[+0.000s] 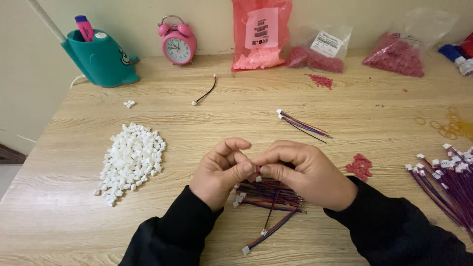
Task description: Assembling electrical wire bundles by attaching plastic connectors to the ends
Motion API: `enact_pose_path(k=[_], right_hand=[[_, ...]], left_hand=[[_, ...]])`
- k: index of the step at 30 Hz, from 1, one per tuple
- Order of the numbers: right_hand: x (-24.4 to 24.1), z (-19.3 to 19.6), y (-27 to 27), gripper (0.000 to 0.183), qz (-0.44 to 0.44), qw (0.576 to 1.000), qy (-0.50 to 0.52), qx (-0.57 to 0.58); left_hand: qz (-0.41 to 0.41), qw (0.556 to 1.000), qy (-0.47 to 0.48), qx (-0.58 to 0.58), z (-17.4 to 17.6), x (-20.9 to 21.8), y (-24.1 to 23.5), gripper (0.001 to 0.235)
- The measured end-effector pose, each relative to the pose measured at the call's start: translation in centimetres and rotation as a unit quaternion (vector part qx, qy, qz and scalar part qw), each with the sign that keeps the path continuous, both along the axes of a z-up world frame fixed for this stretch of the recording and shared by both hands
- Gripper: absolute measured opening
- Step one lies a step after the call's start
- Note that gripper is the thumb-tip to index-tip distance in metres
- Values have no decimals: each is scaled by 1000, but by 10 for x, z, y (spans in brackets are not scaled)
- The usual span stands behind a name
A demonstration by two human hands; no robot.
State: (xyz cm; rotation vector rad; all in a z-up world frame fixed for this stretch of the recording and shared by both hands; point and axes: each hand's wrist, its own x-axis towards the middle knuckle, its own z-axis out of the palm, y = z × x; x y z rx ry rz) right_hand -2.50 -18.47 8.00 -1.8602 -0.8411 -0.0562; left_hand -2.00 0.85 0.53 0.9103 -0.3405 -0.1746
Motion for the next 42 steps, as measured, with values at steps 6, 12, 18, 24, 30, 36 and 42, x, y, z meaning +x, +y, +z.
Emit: enact_pose_path(k=[6, 12, 18, 24, 30, 36, 42], right_hand=[[-10, 10, -1, 9, 23, 998, 49, 10], [-17, 8, 5, 3, -19, 999, -2, 38], [9, -13, 9, 7, -98, 995, -6, 8], [61, -27, -47, 19, -258, 927, -145, -231], [91, -63, -75, 35, -344, 846, -57, -405], [104, -73, -75, 19, -357, 828, -38, -431], [90, -51, -67, 17, -359, 839, -61, -405]], left_hand=[[-40, 995, -50, 71, 29, -16, 7, 33], [-15, 994, -58, 87, 30, -22, 0, 27], [104, 980, -43, 165, -6, 11, -6, 36], [195, 901, -44, 386, -2, 25, 6, 22], [213, 855, -86, 464, -11, 28, 8, 13], [231, 859, -55, 454, -10, 26, 7, 14], [244, 874, -45, 417, -9, 39, 5, 25]])
